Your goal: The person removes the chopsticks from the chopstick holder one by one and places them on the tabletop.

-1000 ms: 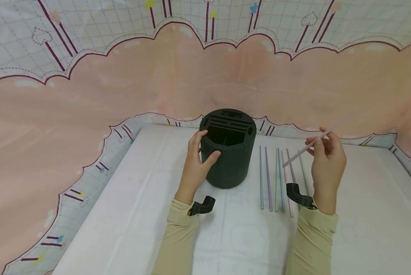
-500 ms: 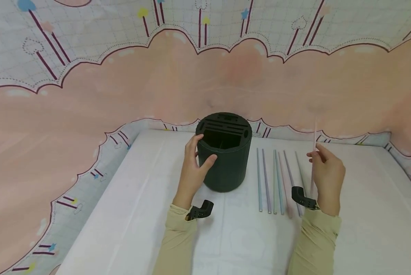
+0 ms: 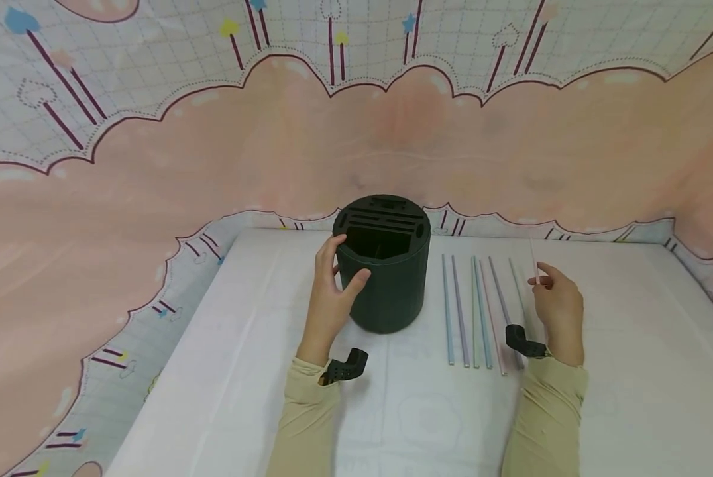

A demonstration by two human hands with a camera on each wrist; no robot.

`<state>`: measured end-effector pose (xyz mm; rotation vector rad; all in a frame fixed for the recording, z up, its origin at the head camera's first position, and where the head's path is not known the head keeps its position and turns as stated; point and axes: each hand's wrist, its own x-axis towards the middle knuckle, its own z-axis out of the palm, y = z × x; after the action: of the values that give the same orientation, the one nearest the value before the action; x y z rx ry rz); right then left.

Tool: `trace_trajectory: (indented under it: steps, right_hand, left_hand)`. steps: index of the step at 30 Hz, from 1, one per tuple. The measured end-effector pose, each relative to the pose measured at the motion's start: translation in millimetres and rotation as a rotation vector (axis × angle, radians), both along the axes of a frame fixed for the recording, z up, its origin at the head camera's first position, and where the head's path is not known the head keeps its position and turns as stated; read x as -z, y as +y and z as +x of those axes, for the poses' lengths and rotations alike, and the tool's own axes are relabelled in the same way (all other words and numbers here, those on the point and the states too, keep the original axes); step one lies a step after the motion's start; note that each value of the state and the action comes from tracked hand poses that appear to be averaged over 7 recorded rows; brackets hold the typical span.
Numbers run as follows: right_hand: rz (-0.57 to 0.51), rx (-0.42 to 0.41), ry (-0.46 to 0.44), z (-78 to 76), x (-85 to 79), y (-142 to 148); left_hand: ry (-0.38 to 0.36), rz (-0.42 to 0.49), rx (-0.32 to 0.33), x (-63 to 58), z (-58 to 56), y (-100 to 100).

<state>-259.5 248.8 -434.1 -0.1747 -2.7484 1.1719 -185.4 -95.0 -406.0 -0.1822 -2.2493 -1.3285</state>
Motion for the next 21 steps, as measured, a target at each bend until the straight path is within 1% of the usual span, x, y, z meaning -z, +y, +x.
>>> trace_trajectory:
  steps: [1, 4, 8, 10, 12, 17, 21]
  right_hand:
    - [0.005, -0.019, -0.006, -0.8, 2.2, -1]
    - [-0.042, -0.069, -0.049, -2.5, 9.4, -4]
    - [-0.136, -0.107, -0.108, -3.2, 19.6, -7]
    - [-0.147, -0.113, -0.117, -3.1, 22.9, -8]
    - [-0.128, -0.112, -0.103, -2.7, 24.4, -10]
    - [0.007, -0.084, -0.030, -1.2, 23.7, -14]
    - [0.017, -0.086, -0.027, -0.3, 27.1, -18]
  left_hand:
    - [0.002, 0.003, 0.002, -0.3, 0.3, 0]
    - [0.004, 0.010, 0.005, -1.5, 1.4, 1]
    - [0.004, 0.010, 0.004, -3.2, 3.6, 2]
    - [0.003, 0.009, 0.002, -3.5, 4.3, 2]
    - [0.006, 0.007, 0.001, -3.0, 4.5, 1]
    - [0.017, 0.010, 0.005, -2.4, 4.1, 0]
    - [0.020, 0.010, 0.008, -0.9, 4.7, 0]
